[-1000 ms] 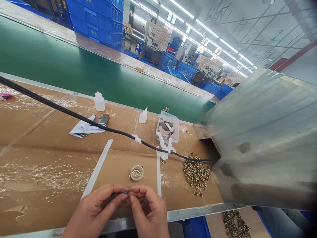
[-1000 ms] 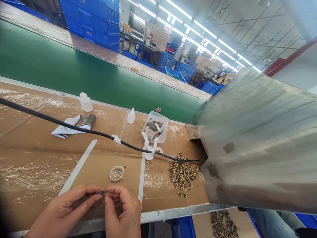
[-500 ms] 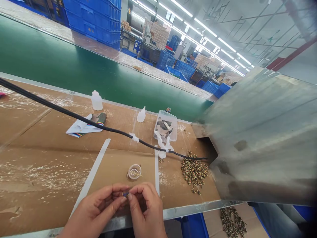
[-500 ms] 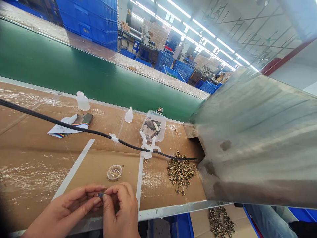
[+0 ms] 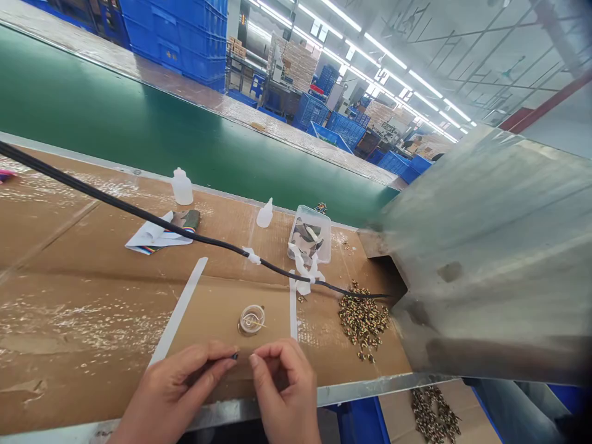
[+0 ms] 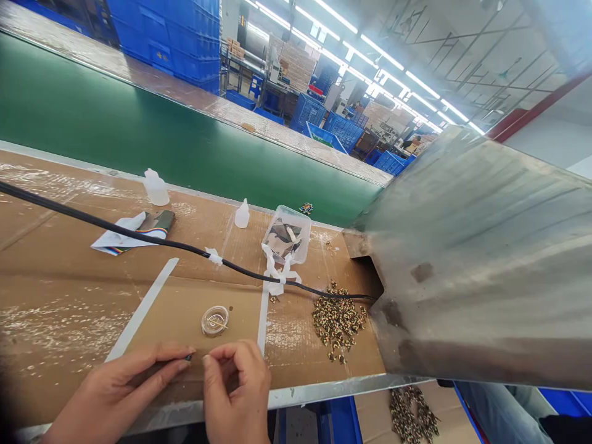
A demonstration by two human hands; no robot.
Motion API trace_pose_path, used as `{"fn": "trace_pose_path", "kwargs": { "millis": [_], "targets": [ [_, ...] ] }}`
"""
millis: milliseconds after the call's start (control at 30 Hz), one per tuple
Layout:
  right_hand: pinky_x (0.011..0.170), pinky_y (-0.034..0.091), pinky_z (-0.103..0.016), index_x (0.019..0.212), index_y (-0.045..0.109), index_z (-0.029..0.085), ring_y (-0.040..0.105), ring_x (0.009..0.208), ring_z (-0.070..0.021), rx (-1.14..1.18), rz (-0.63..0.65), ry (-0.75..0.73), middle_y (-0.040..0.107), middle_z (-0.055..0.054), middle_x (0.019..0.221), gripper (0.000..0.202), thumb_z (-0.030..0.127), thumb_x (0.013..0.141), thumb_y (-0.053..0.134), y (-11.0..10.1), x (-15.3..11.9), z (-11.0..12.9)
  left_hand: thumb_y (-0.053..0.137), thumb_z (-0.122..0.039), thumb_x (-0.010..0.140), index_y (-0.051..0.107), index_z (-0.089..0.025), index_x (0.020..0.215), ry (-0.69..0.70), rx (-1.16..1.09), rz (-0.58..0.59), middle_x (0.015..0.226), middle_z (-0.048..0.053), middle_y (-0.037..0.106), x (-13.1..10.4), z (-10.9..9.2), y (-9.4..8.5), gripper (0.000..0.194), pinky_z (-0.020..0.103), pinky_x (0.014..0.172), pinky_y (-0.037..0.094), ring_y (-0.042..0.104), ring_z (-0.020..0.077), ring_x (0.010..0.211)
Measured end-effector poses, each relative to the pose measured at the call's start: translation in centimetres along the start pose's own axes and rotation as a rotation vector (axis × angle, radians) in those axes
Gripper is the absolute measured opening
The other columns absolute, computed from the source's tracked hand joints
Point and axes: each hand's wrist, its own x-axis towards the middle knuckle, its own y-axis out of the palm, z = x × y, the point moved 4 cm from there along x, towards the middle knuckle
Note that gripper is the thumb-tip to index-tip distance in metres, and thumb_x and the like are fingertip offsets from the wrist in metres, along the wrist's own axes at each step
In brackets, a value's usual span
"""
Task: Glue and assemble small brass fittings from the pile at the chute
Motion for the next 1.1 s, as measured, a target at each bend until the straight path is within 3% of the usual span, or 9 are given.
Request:
{"fn": "trace_pose_path", "kwargs": {
  "millis": [167,267,433,867,1100],
  "targets": [
    [0.06,0.048,-0.022,0.098,0.068,0.021,0.055,0.061,-0.0117,-0.055,-0.15,-0.023,0.062,0.0,0.081,0.013,0.026,0.086,0.065,-1.8,1.3,-1.3,0.074,-0.03,0.077,0.078,-0.032,0.083,-0.152,-0.151,-0.016,0.08,-0.006,0.079,0.4,0.7,0.0,0.008,0.009,0.07,0.056,0.075,0.0124,0.071],
    [0.059,0.049,-0.022,0.104,0.071,0.024,0.055,0.061,-0.0108,-0.056,-0.122,-0.09,0.064,-0.001,0.088,0.02,0.023,0.084,0.067,-1.5,2.0,-0.9,0.076,-0.03,0.073,0.079,-0.031,0.083,-0.215,-0.2,-0.034,0.078,-0.004,0.08,0.2,1.1,0.1,0.011,0.01,0.067,0.057,0.075,0.0137,0.069],
    [0.057,0.049,-0.02,0.093,0.075,0.024,0.058,0.064,-0.0116,-0.049,-0.092,-0.183,0.063,-0.002,0.083,0.012,0.022,0.089,0.065,-0.8,2.7,0.2,0.077,-0.031,0.07,0.08,-0.029,0.082,-0.344,-0.315,-0.035,0.08,-0.002,0.081,-0.1,1.7,0.3,0.013,0.014,0.069,0.059,0.077,0.0173,0.07],
    [0.066,0.049,-0.026,0.09,0.069,0.021,0.061,0.075,-0.0157,-0.249,-0.089,-0.282,0.061,-0.004,0.087,0.014,0.021,0.094,0.055,-0.8,3.5,1.0,0.077,-0.04,0.072,0.078,-0.025,0.085,-0.381,-0.298,-0.003,0.08,0.002,0.08,0.1,2.5,0.5,0.019,0.02,0.067,0.061,0.076,0.0201,0.071],
    [0.065,0.046,-0.025,0.088,0.066,0.02,0.059,0.074,-0.0154,-0.22,-0.086,-0.241,0.06,-0.004,0.086,0.016,0.023,0.096,0.053,-0.9,3.6,0.6,0.075,-0.039,0.075,0.078,-0.025,0.085,-0.348,-0.255,0.014,0.076,0.001,0.079,0.3,2.3,0.6,0.018,0.017,0.063,0.059,0.074,0.0174,0.066]
  ]
}}
